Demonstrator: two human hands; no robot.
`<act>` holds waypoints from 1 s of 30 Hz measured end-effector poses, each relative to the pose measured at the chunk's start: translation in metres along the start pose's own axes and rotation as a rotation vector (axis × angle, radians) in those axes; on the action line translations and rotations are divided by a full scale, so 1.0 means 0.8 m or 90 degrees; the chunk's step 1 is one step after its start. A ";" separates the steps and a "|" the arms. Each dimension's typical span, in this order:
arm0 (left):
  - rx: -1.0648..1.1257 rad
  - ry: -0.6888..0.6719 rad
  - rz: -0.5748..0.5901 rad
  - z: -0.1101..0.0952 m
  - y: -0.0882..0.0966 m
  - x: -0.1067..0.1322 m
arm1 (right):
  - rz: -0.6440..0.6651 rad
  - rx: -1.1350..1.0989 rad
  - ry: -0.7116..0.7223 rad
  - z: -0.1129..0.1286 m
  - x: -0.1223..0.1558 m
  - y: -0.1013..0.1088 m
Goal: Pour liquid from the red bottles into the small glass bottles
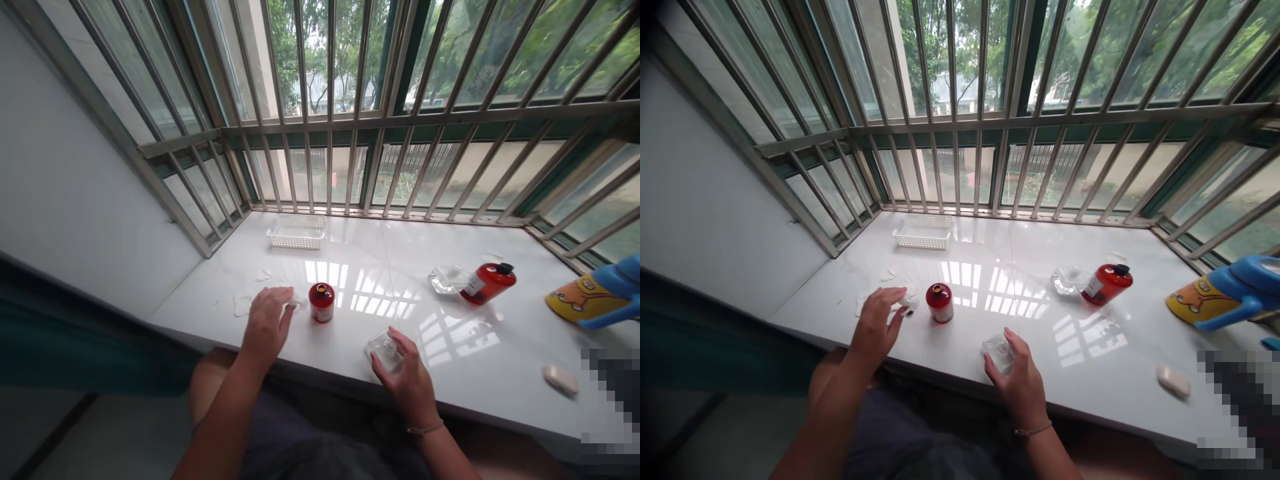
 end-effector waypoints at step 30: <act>0.334 0.337 0.200 0.020 -0.111 -0.026 | 0.010 0.001 0.009 0.004 -0.004 0.001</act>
Point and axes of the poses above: each hand's wrist, its own x-axis away from the middle knuckle, its own y-axis out of the back of the hand, z = x × y, the point moved 4 cm from there along -x, towards the middle knuckle, and after that the axes turned 5 degrees about x, right-handed, at the moved point
